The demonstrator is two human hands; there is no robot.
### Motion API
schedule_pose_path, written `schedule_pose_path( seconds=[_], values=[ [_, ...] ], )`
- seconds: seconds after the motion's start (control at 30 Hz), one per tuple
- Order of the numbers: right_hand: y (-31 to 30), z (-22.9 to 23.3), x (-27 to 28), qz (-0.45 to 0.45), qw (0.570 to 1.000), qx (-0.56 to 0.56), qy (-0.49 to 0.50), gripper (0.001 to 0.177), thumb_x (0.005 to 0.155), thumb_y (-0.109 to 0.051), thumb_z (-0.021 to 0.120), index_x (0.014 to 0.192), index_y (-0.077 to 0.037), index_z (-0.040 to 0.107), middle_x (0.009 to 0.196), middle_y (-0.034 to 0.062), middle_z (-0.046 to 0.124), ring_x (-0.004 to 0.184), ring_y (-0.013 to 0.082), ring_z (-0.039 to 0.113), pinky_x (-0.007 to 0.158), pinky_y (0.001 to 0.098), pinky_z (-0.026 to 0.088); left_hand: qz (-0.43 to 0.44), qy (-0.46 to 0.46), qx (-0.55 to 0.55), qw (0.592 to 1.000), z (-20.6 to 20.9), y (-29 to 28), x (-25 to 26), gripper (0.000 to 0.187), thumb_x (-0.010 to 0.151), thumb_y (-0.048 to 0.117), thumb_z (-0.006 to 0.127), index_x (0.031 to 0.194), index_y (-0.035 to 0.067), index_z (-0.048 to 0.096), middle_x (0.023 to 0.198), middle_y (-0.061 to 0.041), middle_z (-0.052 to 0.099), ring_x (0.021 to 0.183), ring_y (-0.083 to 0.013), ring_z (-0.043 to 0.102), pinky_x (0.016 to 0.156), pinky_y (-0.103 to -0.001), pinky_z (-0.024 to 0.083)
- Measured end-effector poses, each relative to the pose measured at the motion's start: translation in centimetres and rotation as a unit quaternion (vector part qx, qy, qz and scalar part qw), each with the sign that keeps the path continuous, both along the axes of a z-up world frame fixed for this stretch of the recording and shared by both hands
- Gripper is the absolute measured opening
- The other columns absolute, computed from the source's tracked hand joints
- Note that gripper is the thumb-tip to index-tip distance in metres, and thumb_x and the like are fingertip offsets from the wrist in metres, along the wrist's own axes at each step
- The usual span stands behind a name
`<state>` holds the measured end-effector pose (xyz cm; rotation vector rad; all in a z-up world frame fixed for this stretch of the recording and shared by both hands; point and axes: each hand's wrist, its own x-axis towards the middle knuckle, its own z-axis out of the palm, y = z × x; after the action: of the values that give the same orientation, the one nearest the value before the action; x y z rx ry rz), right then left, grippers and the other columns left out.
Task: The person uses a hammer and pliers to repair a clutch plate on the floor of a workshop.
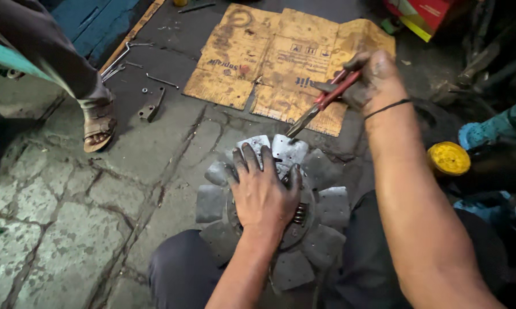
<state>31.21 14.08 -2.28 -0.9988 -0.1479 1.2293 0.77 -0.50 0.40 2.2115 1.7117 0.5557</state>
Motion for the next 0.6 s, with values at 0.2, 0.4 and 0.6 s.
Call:
schedule_pose_path(
  seconds=[0.2, 0.4, 0.6],
  values=[
    [1.0, 0.7, -0.2, 0.01, 0.999, -0.043, 0.011, 0.009, 0.082, -0.008, 0.047, 0.084, 0.0, 0.051, 0.103, 0.0243, 0.051, 0.098, 0.0444, 0.059, 0.094, 0.0901, 0.043, -0.019, 0.022, -0.001, 1.0, 0.0, 0.4, 0.0, 0.077, 0.088, 0.055, 0.06, 0.141, 0.0, 0.05, 0.152, -0.03, 0.038, 0.145, -0.0466, 0.028, 0.117, -0.064, 0.016],
    [1.6, -0.9, -3.7, 0.133, 0.984, -0.12, 0.027, 0.01, 0.089, -0.01, 0.051, 0.092, -0.001, 0.049, 0.098, 0.0178, 0.049, 0.088, 0.039, 0.057, 0.083, 0.0657, 0.057, -0.029, 0.01, 0.003, 1.0, -0.6, 0.6, -0.2, 0.078, 0.088, 0.056, 0.059, 0.141, -0.001, 0.051, 0.152, -0.031, 0.038, 0.145, -0.0465, 0.029, 0.117, -0.063, 0.018],
    [1.3, 0.4, -7.6, -0.013, 0.931, -0.173, -0.322, 0.018, 0.085, -0.015, 0.064, 0.099, -0.008, 0.054, 0.07, 0.0037, 0.054, 0.055, 0.0184, 0.056, 0.051, 0.0384, 0.051, -0.048, 0.029, 0.015, 0.998, 0.0, 0.8, 0.0, 0.087, 0.084, 0.058, 0.062, 0.145, -0.002, 0.045, 0.155, -0.027, 0.036, 0.148, -0.0432, 0.026, 0.116, -0.064, 0.017]
  ],
)
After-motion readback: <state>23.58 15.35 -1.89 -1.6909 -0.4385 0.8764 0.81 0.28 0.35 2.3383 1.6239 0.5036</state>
